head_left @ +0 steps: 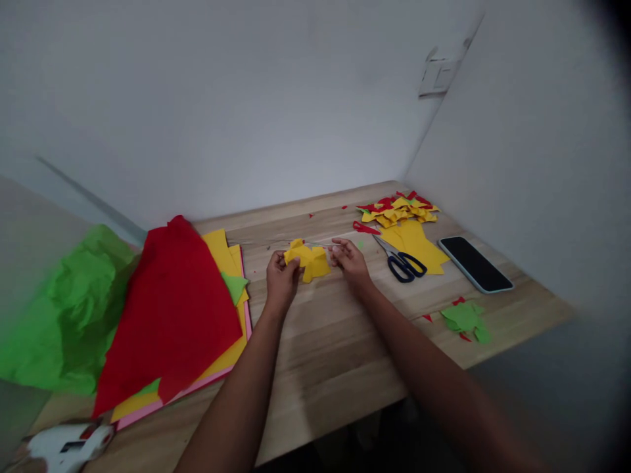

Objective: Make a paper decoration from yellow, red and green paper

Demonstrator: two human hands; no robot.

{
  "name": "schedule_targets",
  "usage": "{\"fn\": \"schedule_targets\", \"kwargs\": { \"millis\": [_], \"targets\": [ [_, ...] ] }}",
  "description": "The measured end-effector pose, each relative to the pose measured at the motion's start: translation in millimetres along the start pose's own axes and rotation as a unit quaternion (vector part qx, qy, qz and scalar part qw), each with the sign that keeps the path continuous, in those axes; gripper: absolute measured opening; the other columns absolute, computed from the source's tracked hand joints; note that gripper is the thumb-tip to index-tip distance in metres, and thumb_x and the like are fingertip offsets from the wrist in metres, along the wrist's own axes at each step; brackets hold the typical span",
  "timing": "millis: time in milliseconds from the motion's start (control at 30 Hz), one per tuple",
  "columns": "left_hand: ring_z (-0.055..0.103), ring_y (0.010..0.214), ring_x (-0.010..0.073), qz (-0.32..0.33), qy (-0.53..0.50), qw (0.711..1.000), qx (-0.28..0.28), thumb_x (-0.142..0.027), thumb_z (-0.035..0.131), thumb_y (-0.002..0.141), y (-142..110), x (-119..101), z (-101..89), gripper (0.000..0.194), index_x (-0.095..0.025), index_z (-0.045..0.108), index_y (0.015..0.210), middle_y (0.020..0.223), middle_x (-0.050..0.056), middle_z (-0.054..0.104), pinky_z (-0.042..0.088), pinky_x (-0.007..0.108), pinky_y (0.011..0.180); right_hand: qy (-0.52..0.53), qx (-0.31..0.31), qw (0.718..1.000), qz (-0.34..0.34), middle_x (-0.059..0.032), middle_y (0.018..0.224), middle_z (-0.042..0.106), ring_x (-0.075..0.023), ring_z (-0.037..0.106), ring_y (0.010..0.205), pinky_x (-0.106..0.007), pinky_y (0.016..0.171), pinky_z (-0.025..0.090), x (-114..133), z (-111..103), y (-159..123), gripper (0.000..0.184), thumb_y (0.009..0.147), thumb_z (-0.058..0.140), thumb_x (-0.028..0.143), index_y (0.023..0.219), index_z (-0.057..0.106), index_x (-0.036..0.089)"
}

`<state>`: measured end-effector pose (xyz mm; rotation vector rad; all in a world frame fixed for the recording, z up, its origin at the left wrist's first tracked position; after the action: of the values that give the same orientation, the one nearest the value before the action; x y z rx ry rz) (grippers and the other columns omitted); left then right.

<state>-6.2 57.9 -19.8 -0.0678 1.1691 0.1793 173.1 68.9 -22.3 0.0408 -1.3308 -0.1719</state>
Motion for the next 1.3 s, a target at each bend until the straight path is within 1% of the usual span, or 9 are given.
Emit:
{"fn": "schedule_targets", "kwargs": {
  "millis": [133, 233, 433, 533, 633, 767, 933, 1200, 1300],
  "targets": [
    [0.060, 0.057, 0.0074, -0.004, -0.039, 0.999, -0.006, -0.026, 0.077, 0.066, -1.0, -3.6, 0.2, 0.035, -0.020, 0.050, 0.087, 0.079, -0.003, 0.066, 0.050, 0.019, 0.056, -0.010, 0.024, 1.000, 0.005, -0.0064, 0.102, 0.070, -0.0211, 0.067, 0.090, -0.036, 0.082, 0.054, -5.9, 3.2, 1.1, 0.053, 0.064, 0.078, 0.041, 0.110, 0.056, 0.025],
    [0.063, 0.063, 0.0095, -0.019, -0.063, 0.998, 0.019, -0.025, 0.081, 0.063, -5.6, -3.9, 6.0, 0.038, -0.019, 0.052, 0.088, 0.084, -0.001, 0.069, 0.052, 0.021, 0.059, -0.013, 0.091, 0.995, 0.028, -0.0044, 0.097, 0.072, -0.0228, 0.069, 0.088, -0.038, 0.080, 0.057, -8.9, 10.3, -2.3, 0.060, 0.063, 0.080, 0.039, 0.114, 0.054, 0.024],
    [0.064, 0.067, 0.0085, -0.018, -0.042, 0.999, 0.030, -0.031, 0.084, 0.064, -6.4, 1.1, 10.0, 0.043, -0.021, 0.053, 0.092, 0.088, -0.003, 0.069, 0.051, 0.019, 0.061, -0.032, 0.108, 0.993, 0.024, -0.0046, 0.099, 0.071, -0.0234, 0.070, 0.088, -0.038, 0.079, 0.057, -5.3, 12.2, -9.4, 0.059, 0.066, 0.077, 0.036, 0.118, 0.052, 0.024],
    [0.060, 0.060, 0.0073, -0.014, -0.003, 1.000, 0.025, -0.033, 0.083, 0.065, -5.1, 1.7, 7.3, 0.042, -0.021, 0.053, 0.092, 0.079, -0.005, 0.066, 0.049, 0.019, 0.057, -0.139, 0.049, 0.987, -0.060, -0.0083, 0.107, 0.069, -0.0250, 0.066, 0.097, -0.041, 0.087, 0.053, 9.5, 5.0, -13.4, 0.056, 0.075, 0.070, 0.037, 0.126, 0.051, 0.023],
    [0.063, 0.063, 0.0107, -0.032, 0.023, 0.998, 0.055, -0.035, 0.080, 0.069, -6.7, 1.5, 8.4, 0.039, -0.020, 0.055, 0.094, 0.080, -0.003, 0.067, 0.052, 0.022, 0.060, -0.296, -0.009, 0.934, -0.201, -0.0112, 0.124, 0.062, -0.0279, 0.056, 0.113, -0.045, 0.100, 0.043, 31.0, -0.1, -20.5, 0.053, 0.078, 0.068, 0.035, 0.128, 0.056, 0.023],
    [0.066, 0.066, 0.0122, -0.057, 0.024, 0.994, 0.093, -0.035, 0.081, 0.067, -9.6, 2.6, 11.9, 0.042, -0.018, 0.058, 0.097, 0.083, -0.001, 0.068, 0.054, 0.025, 0.063, -0.381, 0.065, 0.889, -0.244, -0.0059, 0.115, 0.070, -0.0274, 0.057, 0.110, -0.044, 0.099, 0.037, 34.3, 9.3, -26.6, 0.035, 0.081, 0.070, 0.033, 0.116, 0.066, 0.027],
    [0.061, 0.061, 0.0067, -0.047, 0.048, 0.992, 0.108, -0.033, 0.084, 0.064, -9.6, 5.3, 12.6, 0.040, -0.017, 0.059, 0.092, 0.078, -0.004, 0.066, 0.051, 0.018, 0.059, -0.383, 0.046, 0.889, -0.248, -0.0035, 0.098, 0.076, -0.0259, 0.060, 0.101, -0.043, 0.093, 0.036, 27.2, 14.2, -26.5, 0.018, 0.083, 0.072, 0.030, 0.100, 0.072, 0.026],
    [0.064, 0.059, 0.0106, -0.058, 0.055, 0.992, 0.092, -0.033, 0.085, 0.060, -10.0, 4.4, 14.8, 0.054, -0.021, 0.054, 0.103, 0.078, -0.002, 0.070, 0.053, 0.023, 0.059, -0.332, 0.050, 0.912, -0.235, -0.0035, 0.096, 0.076, -0.0251, 0.061, 0.098, -0.042, 0.091, 0.041, 25.7, 9.7, -21.8, 0.018, 0.085, 0.071, 0.034, 0.102, 0.075, 0.030],
    [0.062, 0.055, 0.0101, -0.028, 0.069, 0.993, 0.091, -0.032, 0.083, 0.063, -11.8, -0.2, 16.4, 0.063, -0.023, 0.049, 0.115, 0.077, -0.003, 0.070, 0.051, 0.022, 0.056, -0.317, 0.056, 0.917, -0.234, -0.0036, 0.095, 0.076, -0.0252, 0.061, 0.099, -0.042, 0.091, 0.041, 24.2, 9.4, -20.5, 0.017, 0.085, 0.070, 0.032, 0.101, 0.076, 0.031]
  ]
}}
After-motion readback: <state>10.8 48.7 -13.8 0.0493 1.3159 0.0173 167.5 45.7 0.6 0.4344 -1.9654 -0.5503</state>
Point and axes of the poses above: each hand's wrist, its own y-axis towards the middle knuckle, its own z-axis out of the palm, x = y × z, the point moved 4 cm from there along y, towards the middle knuckle
